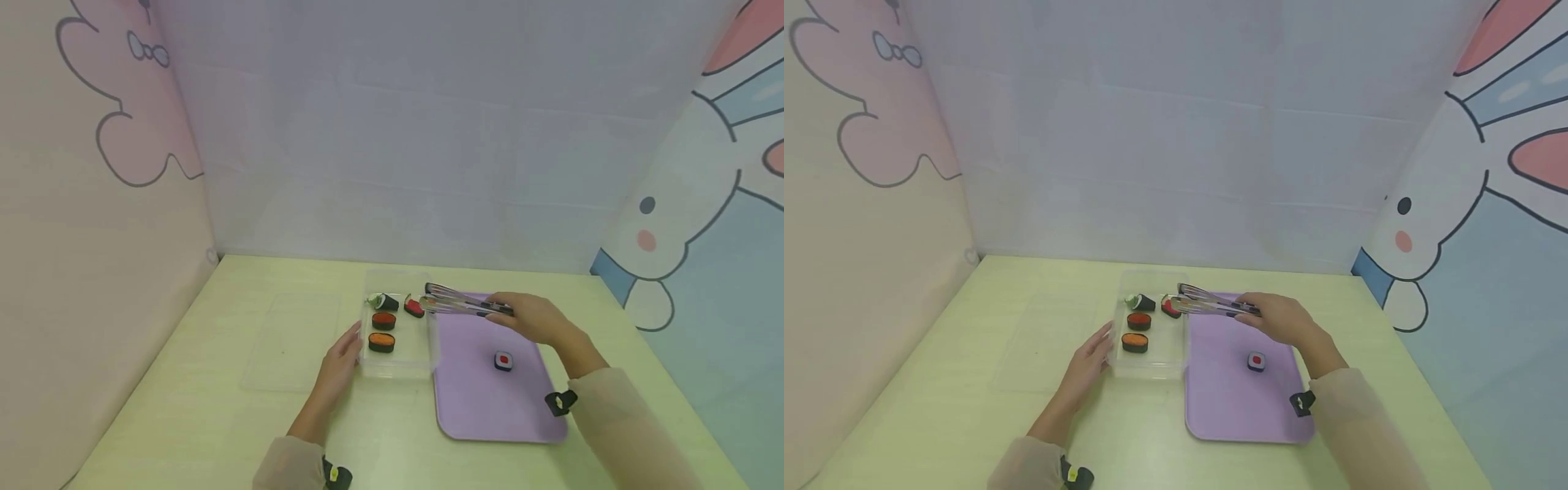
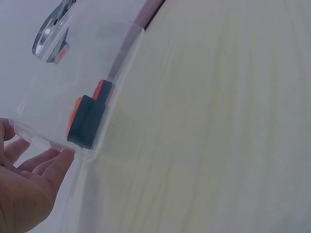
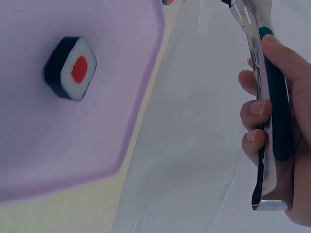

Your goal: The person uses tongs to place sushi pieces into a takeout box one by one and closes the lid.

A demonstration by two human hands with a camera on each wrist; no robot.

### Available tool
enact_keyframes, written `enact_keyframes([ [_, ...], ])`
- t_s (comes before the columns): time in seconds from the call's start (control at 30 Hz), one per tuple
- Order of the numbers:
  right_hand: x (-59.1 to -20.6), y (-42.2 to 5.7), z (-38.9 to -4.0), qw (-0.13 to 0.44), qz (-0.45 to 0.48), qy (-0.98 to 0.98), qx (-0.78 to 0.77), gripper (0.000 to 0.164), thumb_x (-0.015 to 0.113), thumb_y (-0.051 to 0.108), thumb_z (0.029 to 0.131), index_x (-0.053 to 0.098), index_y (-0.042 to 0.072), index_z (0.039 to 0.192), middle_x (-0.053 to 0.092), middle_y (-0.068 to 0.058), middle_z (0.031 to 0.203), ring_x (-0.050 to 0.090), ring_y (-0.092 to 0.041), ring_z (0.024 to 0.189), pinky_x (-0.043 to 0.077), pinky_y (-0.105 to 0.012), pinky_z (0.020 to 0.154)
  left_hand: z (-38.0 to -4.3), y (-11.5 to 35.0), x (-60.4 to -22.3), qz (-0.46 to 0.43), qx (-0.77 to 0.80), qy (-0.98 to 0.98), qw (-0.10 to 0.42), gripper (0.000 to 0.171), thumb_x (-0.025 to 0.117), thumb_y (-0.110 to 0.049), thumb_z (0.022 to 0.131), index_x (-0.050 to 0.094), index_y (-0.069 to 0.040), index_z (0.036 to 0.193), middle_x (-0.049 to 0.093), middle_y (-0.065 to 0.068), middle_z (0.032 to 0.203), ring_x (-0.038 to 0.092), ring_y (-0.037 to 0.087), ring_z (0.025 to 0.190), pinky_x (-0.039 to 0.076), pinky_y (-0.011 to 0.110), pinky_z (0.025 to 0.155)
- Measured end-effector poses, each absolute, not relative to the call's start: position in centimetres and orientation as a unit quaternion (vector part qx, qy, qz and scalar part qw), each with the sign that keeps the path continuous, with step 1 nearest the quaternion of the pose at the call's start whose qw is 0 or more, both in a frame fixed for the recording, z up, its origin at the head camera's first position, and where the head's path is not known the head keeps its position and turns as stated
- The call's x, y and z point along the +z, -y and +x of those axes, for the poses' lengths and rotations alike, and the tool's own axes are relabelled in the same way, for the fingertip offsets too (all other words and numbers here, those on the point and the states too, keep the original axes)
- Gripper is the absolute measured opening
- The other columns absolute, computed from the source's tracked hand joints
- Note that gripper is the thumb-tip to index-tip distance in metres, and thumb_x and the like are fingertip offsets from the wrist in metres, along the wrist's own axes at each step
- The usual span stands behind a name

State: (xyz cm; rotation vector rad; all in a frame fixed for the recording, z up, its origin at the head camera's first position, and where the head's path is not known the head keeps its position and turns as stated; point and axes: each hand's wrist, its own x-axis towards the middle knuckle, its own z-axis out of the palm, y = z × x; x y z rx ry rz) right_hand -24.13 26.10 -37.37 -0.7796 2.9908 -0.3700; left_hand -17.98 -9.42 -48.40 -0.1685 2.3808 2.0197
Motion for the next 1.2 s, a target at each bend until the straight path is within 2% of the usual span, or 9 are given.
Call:
enact_keyframes([
  [0.1, -37.5, -24.8, -24.7, 0.011, -0.262, -0.959, -0.111, 0.045, 0.059, 0.039, 0.097, 0.061, 0.006, 0.127, 0.064, -0.014, 0.122, 0.059, -0.036, 0.111, 0.046, -0.056, 0.091, -18.0, 9.4, -48.4, -0.055, 0.645, -0.762, 0.006, 0.044, 0.046, -0.024, 0.104, 0.046, -0.015, 0.147, 0.046, 0.021, 0.143, 0.052, 0.033, 0.121, 0.042, 0.049, 0.1],
  [0.2, -37.8, -23.7, -25.0, 0.013, -0.267, -0.958, -0.103, 0.041, 0.06, 0.038, 0.096, 0.063, 0.009, 0.125, 0.067, -0.008, 0.112, 0.063, -0.027, 0.098, 0.05, -0.051, 0.083, -18.1, 9.3, -48.5, -0.055, 0.644, -0.763, 0.006, 0.045, 0.046, -0.025, 0.104, 0.046, -0.015, 0.147, 0.046, 0.021, 0.143, 0.052, 0.032, 0.12, 0.043, 0.049, 0.099],
  [0.3, -38.0, -23.0, -25.1, 0.015, -0.273, -0.958, -0.089, 0.036, 0.063, 0.035, 0.096, 0.064, 0.01, 0.121, 0.067, 0.0, 0.099, 0.06, -0.018, 0.083, 0.051, -0.046, 0.074, -18.1, 9.3, -48.5, -0.051, 0.65, -0.758, 0.008, 0.045, 0.046, -0.025, 0.104, 0.046, -0.015, 0.147, 0.047, 0.02, 0.143, 0.051, 0.033, 0.123, 0.043, 0.049, 0.1],
  [0.43, -37.9, -22.4, -25.0, 0.008, -0.277, -0.958, -0.067, 0.031, 0.064, 0.034, 0.095, 0.065, 0.012, 0.117, 0.065, 0.005, 0.09, 0.056, -0.014, 0.075, 0.05, -0.042, 0.067, -18.2, 9.3, -48.6, -0.049, 0.656, -0.753, 0.008, 0.045, 0.047, -0.024, 0.104, 0.045, -0.015, 0.147, 0.046, 0.02, 0.144, 0.049, 0.033, 0.126, 0.043, 0.048, 0.1],
  [0.67, -38.0, -22.1, -25.1, 0.001, -0.282, -0.958, -0.058, 0.026, 0.065, 0.033, 0.094, 0.066, 0.013, 0.112, 0.061, 0.008, 0.083, 0.052, -0.013, 0.07, 0.047, -0.037, 0.062, -17.9, 9.3, -47.5, -0.051, 0.66, -0.749, 0.013, 0.045, 0.045, -0.021, 0.104, 0.044, -0.011, 0.148, 0.044, 0.022, 0.144, 0.047, 0.036, 0.127, 0.043, 0.048, 0.1],
  [0.8, -38.2, -22.0, -25.1, -0.001, -0.281, -0.958, -0.057, 0.025, 0.066, 0.033, 0.094, 0.066, 0.014, 0.11, 0.059, 0.009, 0.08, 0.051, -0.012, 0.068, 0.047, -0.037, 0.061, -18.1, 9.4, -48.4, -0.054, 0.661, -0.749, 0.013, 0.045, 0.046, -0.025, 0.104, 0.045, -0.015, 0.148, 0.044, 0.02, 0.145, 0.047, 0.033, 0.127, 0.044, 0.047, 0.1],
  [0.97, -38.2, -21.8, -24.9, -0.001, -0.28, -0.959, -0.046, 0.03, 0.067, 0.035, 0.093, 0.066, 0.012, 0.113, 0.058, 0.009, 0.079, 0.051, -0.012, 0.067, 0.048, -0.036, 0.061, -18.1, 9.5, -48.5, -0.051, 0.663, -0.747, 0.012, 0.045, 0.046, -0.025, 0.104, 0.044, -0.014, 0.148, 0.044, 0.02, 0.145, 0.047, 0.034, 0.127, 0.044, 0.047, 0.099],
  [1.2, -36.8, -23.1, -23.9, 0.007, -0.255, -0.965, -0.066, 0.037, 0.065, 0.034, 0.094, 0.064, 0.009, 0.122, 0.064, 0.005, 0.089, 0.056, -0.013, 0.074, 0.05, -0.04, 0.065, -18.2, 9.5, -48.7, -0.056, 0.659, -0.75, 0.01, 0.044, 0.046, -0.025, 0.104, 0.046, -0.016, 0.147, 0.047, 0.018, 0.144, 0.049, 0.032, 0.126, 0.044, 0.047, 0.099],
])
